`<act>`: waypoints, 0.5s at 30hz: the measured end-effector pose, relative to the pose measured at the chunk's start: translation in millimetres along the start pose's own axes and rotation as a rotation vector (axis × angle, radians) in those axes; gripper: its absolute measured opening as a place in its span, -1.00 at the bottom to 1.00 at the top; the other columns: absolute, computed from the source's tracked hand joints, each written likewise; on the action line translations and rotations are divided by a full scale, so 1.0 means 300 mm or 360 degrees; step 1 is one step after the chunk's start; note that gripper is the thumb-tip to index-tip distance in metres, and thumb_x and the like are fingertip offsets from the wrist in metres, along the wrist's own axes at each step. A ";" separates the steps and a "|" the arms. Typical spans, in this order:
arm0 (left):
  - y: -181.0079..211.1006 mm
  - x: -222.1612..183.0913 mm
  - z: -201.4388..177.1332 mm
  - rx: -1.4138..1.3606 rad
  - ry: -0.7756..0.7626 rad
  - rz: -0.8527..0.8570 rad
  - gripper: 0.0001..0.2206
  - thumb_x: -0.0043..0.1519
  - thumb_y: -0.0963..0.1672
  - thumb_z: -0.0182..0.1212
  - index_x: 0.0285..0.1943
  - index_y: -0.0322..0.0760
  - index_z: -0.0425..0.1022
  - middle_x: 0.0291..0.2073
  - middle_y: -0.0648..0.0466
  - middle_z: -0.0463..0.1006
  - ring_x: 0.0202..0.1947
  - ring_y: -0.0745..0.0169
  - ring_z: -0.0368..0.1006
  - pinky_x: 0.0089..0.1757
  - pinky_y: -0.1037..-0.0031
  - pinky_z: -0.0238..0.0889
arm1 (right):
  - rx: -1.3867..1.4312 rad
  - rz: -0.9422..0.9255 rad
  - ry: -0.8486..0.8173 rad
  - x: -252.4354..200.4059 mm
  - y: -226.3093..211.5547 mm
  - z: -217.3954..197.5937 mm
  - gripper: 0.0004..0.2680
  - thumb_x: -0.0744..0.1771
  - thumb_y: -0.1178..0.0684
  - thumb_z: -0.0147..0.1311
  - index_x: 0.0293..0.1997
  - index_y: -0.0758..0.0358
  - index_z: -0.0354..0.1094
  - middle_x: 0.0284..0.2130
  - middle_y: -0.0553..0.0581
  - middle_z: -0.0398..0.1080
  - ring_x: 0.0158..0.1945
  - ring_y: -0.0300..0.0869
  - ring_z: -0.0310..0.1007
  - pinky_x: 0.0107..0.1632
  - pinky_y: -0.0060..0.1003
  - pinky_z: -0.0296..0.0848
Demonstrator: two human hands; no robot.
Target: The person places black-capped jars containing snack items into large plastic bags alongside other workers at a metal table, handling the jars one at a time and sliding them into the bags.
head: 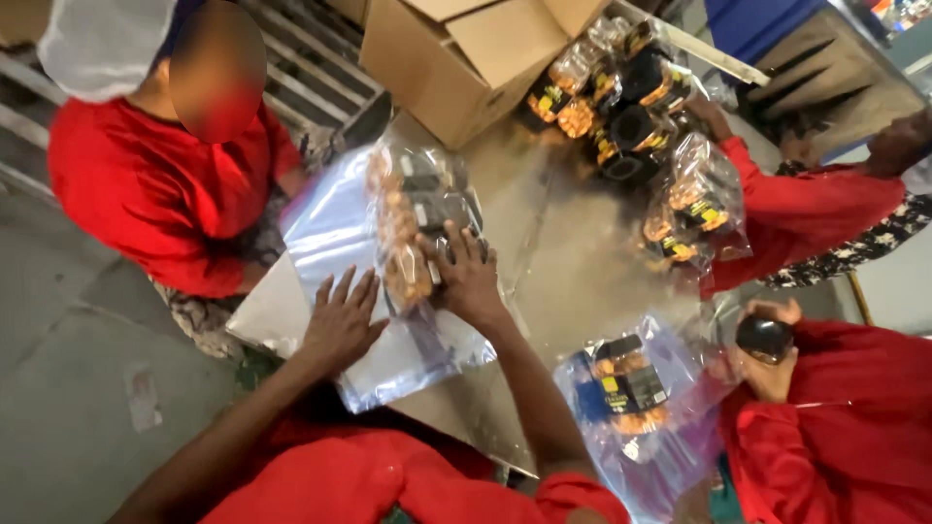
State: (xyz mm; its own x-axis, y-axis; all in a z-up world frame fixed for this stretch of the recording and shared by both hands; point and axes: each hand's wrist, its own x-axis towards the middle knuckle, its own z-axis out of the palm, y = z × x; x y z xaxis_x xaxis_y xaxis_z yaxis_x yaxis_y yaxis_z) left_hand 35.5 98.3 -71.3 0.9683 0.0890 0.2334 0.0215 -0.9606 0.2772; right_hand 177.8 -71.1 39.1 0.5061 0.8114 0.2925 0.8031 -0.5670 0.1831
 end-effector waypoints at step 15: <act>0.008 -0.005 -0.044 -0.0078 0.0092 -0.0007 -0.33 0.25 0.11 0.00 0.47 -0.35 0.15 0.47 -0.05 0.14 0.49 -0.11 -0.08 0.34 -0.01 -0.28 | -0.0439 0.1423 -0.0438 -0.010 0.619 0.214 -0.12 0.16 -0.66 0.09 0.54 0.07 -0.06 0.31 0.53 0.12 0.32 0.51 0.06 0.22 0.46 0.05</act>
State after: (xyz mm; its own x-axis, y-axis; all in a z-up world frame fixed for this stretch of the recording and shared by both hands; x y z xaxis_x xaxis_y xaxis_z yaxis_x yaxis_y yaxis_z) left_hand 30.7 99.4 -58.7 0.9522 0.1097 0.2852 0.0121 -0.9462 0.3235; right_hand 345.8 -169.7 11.9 0.9770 0.0505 0.2070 0.0030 -0.9747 0.2236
